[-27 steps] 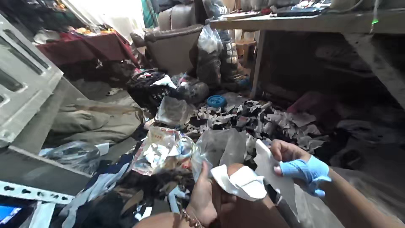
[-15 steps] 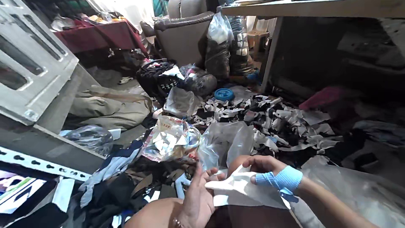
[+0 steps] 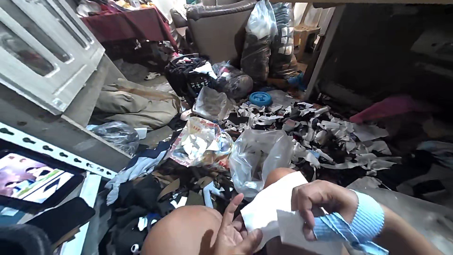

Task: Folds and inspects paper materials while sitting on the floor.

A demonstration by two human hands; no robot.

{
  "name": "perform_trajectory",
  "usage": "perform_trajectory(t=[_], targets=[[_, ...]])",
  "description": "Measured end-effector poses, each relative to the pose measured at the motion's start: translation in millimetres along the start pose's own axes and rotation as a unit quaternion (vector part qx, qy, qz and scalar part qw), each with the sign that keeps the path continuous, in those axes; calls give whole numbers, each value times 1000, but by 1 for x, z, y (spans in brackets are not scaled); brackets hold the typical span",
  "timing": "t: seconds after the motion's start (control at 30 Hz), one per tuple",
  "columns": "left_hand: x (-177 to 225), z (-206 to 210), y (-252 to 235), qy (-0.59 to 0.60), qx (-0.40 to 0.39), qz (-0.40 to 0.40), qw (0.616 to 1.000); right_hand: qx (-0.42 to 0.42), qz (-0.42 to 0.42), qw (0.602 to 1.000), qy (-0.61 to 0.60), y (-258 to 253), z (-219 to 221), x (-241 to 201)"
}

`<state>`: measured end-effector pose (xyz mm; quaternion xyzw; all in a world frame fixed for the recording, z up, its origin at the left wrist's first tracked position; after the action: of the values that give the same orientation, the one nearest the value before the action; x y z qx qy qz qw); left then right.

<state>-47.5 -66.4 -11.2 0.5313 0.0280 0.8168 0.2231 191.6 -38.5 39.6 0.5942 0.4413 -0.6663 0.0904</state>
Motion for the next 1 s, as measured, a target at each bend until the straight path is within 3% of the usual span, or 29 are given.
perform_trajectory(t=[0.03,0.1,0.2,0.27,0.5,0.7,1.0], targets=[[1,-2,1,1,-19,10,1000,-16,-19,1000,7,-10,3,-2],[5,-3,2,-17,-66,29,997,-25,20,997,64,-26,7,3],[11,2,3,-34,-36,8,999,-6,129,978,161,-39,12,26],[12,2,2,-18,-39,-3,999,21,142,972,188,-38,14,38],[14,6,4,-7,-41,-19,999,62,160,979,109,-37,17,39],[11,4,4,-26,-93,18,995,86,168,975,120,-39,17,45],[8,8,4,-43,-91,47,994,129,182,967,120,-41,24,42]])
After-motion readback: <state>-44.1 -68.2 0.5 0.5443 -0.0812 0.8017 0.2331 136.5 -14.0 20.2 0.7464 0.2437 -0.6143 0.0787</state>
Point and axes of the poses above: each hand's wrist, its own y-axis away from the middle knuckle, its own z-axis out of the palm, x = y × z, the point moved 2 cm from there along -y, towards the middle knuckle, and after that the axes turned 9 degrees about -z, right-handed, at the moved point
